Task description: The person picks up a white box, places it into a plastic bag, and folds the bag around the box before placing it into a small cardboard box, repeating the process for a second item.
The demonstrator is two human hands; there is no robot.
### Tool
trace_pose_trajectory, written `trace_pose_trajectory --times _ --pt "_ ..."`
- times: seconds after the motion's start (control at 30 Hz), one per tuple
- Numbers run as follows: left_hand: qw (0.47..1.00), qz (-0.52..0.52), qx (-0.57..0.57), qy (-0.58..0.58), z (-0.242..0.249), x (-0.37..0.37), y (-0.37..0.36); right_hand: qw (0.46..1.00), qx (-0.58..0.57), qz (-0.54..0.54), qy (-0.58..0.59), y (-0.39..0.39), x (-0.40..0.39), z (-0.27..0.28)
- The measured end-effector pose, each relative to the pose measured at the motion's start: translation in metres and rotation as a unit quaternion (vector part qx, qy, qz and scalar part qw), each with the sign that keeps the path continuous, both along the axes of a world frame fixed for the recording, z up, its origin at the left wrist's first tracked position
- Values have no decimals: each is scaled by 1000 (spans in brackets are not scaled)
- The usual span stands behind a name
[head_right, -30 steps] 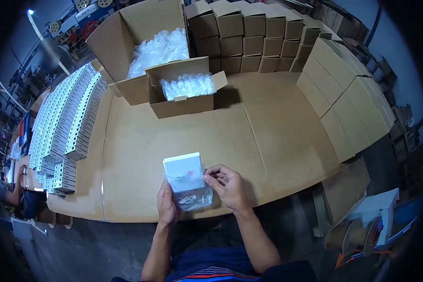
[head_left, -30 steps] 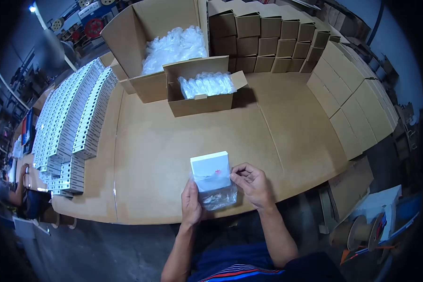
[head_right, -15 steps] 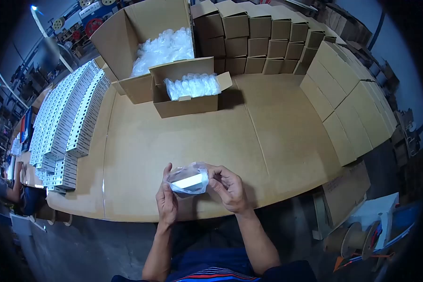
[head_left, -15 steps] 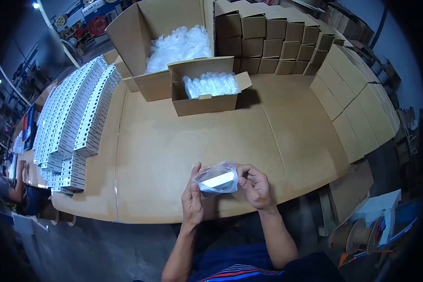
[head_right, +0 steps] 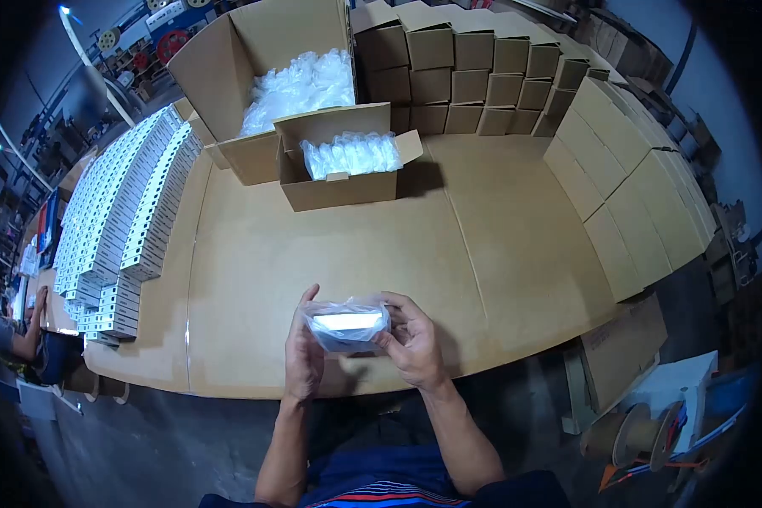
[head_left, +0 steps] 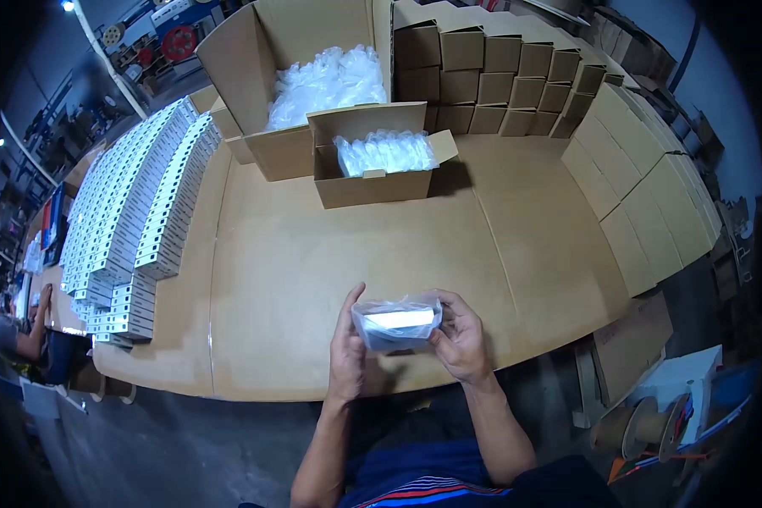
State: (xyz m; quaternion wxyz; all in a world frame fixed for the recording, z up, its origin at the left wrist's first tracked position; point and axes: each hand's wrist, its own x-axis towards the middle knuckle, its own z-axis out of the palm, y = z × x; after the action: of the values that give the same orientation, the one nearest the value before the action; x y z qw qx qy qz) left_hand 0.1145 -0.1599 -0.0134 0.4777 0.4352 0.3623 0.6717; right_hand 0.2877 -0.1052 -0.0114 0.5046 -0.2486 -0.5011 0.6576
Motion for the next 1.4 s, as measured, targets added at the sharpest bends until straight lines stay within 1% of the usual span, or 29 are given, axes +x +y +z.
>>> trace_pose_trajectory --times 0.07,0.1,0.2,0.27,0.3,0.37,0.47,0.5,0.57,0.6,0.67,0.77,0.87,0.9,1.0,1.1,1.2,1.3,1.4 --pt "989 22 -24 141 7 -1 -4 1000 13 -6 8 -1 0 8" --pt "995 39 -36 85 5 3 -4 1000 10 3 6 -1 1 5" --pt "993 28 -116 24 -2 2 -9 999 2 44 -6 0 7 1" --pt "994 31 -89 48 -6 0 -7 996 1 82 -20 3 12 10" --pt "995 31 -76 60 -7 -1 -7 994 -15 88 -57 3 15 15" --pt "993 29 -104 51 -5 0 -8 986 -46 97 -131 4 21 22" --pt "986 47 -158 5 -1 5 -9 987 -85 72 -114 5 21 20" --pt "982 56 -178 -16 0 6 -9 994 -87 32 -61 3 19 19" --pt "981 68 -175 -46 -2 5 -8 994 -90 -47 45 -1 10 26" --pt "980 75 -173 -61 -2 4 -7 996 -53 -40 57 -2 10 27" --pt "980 81 -173 -50 1 3 -7 996 21 -25 83 -3 12 28" --pt "982 84 -163 -43 1 3 -5 989 116 37 -78 -5 14 24" --pt "980 94 -168 -55 8 10 -4 968 120 45 -216 -3 15 18" --pt "978 101 -172 -61 11 11 -6 966 114 18 -231 -4 12 23" --pt "974 112 -164 -110 -2 7 -7 953 133 34 -269 -1 13 34" --pt "968 74 -201 -128 -9 -5 -9 951 82 64 -291 -1 19 43" --pt "964 50 -218 -141 -3 -4 -9 945 58 95 -308 2 24 47" --pt "967 57 -215 -121 28 6 -8 949 47 97 -295 4 30 42" --pt "992 -24 -122 -8 22 -4 -11 961 47 101 -255 7 35 33"
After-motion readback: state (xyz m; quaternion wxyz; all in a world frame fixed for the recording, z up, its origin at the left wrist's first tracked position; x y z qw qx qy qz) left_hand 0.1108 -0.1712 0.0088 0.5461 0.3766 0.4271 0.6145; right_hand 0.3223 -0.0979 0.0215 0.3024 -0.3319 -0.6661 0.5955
